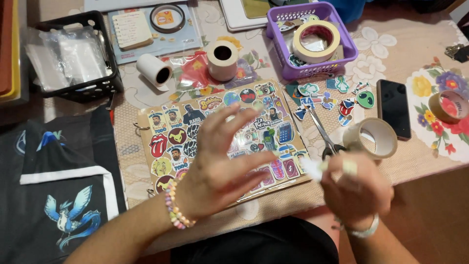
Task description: The person cuts a piece of clear tape with scissors and applies it to a sticker-covered notebook. They then flip through the pages and smooth down the stickers on the cover.
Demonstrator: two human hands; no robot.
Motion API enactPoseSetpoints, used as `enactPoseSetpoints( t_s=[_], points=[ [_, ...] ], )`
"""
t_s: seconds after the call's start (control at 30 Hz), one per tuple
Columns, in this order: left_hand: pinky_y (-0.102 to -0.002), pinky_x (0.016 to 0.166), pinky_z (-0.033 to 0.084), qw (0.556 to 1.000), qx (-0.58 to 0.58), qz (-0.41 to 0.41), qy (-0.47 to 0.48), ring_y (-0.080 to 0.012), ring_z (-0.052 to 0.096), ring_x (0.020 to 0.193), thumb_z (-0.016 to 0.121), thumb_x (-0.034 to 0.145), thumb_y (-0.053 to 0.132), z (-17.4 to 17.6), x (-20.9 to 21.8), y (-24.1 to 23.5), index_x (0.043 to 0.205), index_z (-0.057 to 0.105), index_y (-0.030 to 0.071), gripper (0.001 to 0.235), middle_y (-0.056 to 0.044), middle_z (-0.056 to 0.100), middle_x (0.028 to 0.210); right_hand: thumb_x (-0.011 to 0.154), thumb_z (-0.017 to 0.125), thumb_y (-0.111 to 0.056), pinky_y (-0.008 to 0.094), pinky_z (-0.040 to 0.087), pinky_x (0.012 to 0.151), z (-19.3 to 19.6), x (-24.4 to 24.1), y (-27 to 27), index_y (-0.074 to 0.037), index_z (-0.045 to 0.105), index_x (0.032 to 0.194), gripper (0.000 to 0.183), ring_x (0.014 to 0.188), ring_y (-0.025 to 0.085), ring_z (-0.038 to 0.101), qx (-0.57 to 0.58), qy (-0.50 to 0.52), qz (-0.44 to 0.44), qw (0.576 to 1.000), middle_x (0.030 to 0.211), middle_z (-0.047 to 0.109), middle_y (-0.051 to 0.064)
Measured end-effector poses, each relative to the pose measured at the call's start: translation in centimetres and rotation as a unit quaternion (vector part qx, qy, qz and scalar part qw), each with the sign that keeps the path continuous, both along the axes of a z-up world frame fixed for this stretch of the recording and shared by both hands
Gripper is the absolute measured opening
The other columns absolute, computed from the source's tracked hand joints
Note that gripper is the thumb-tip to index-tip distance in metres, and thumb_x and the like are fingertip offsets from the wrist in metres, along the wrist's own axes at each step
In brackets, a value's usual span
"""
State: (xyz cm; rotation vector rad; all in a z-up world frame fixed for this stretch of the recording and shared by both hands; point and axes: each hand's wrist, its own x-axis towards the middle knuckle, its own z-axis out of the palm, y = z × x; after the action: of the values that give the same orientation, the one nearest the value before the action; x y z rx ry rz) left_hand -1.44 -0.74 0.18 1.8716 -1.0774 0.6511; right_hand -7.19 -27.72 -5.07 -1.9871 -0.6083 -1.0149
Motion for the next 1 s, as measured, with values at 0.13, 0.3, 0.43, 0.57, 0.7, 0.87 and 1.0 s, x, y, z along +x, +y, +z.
enactPoseSetpoints(
  t_s=[0.13,0.3,0.43,0.57,0.7,0.87,1.0],
  points=[
    [-0.056,0.118,0.028,0.994,-0.032,-0.027,-0.098,-0.0349,0.044,0.132,0.066,0.101,0.021,-0.4,-1.8,-0.3,0.1,0.078,0.023,0.012,-0.015,0.056,0.134,0.096,0.064,-0.019,0.041,0.065,0.081,2.5,-3.9,0.3,-0.011,0.05,0.113,0.023,0.096,0.028,0.076,-0.258,-0.093,0.132,0.953,0.111,0.072,0.016],
    [-0.055,0.115,0.032,0.973,-0.017,0.012,-0.23,-0.0271,0.048,0.126,0.074,0.102,0.018,-0.9,-1.9,0.2,0.11,0.072,0.024,0.01,-0.002,0.061,0.132,0.099,0.058,-0.017,0.043,0.066,0.086,2.0,-3.3,0.8,-0.008,0.05,0.114,0.019,0.099,0.03,0.076,-0.25,-0.12,0.158,0.948,0.112,0.071,0.02],
    [-0.058,0.122,0.025,0.991,-0.073,-0.031,-0.106,-0.0304,0.043,0.135,0.063,0.102,0.032,-1.5,-2.0,-0.2,0.098,0.077,0.038,0.016,-0.007,0.055,0.138,0.086,0.078,-0.025,0.034,0.066,0.068,0.2,-1.7,2.1,-0.009,0.057,0.108,0.034,0.074,0.023,0.073,-0.108,-0.143,0.091,0.98,0.093,0.071,0.012],
    [-0.06,0.13,0.023,0.987,-0.095,-0.123,0.039,-0.0331,0.037,0.144,0.067,0.097,0.039,-1.1,-2.7,0.3,0.099,0.079,0.033,0.014,-0.011,0.045,0.147,0.086,0.071,-0.024,0.03,0.064,0.07,1.0,-1.3,3.0,-0.009,0.067,0.097,0.019,0.073,0.021,0.067,-0.054,-0.124,0.101,0.986,0.088,0.066,0.006],
    [-0.056,0.129,0.027,0.984,-0.097,-0.128,0.072,-0.0332,0.038,0.143,0.065,0.097,0.042,-1.0,-3.4,0.2,0.098,0.079,0.033,0.017,-0.013,0.047,0.147,0.093,0.059,-0.026,0.025,0.061,0.066,2.9,-1.5,4.4,-0.014,0.069,0.088,0.017,0.07,0.013,0.062,-0.039,-0.126,0.127,0.983,0.082,0.062,0.001],
    [-0.056,0.128,0.027,0.985,-0.098,-0.125,0.074,-0.0329,0.039,0.143,0.064,0.098,0.04,-0.8,-3.5,0.3,0.099,0.079,0.033,0.016,-0.013,0.048,0.147,0.094,0.058,-0.026,0.023,0.061,0.068,3.6,-2.1,4.4,-0.015,0.07,0.089,0.017,0.072,0.01,0.064,-0.059,-0.088,0.143,0.984,0.082,0.062,-0.003],
    [-0.056,0.128,0.027,0.985,-0.093,-0.128,0.07,-0.0335,0.039,0.142,0.064,0.098,0.041,-0.9,-3.4,0.3,0.099,0.079,0.033,0.017,-0.012,0.047,0.147,0.095,0.056,-0.026,0.025,0.061,0.068,4.0,-2.5,4.4,-0.017,0.072,0.089,0.019,0.075,0.01,0.064,-0.072,-0.072,0.15,0.983,0.085,0.063,-0.004]
  ],
)
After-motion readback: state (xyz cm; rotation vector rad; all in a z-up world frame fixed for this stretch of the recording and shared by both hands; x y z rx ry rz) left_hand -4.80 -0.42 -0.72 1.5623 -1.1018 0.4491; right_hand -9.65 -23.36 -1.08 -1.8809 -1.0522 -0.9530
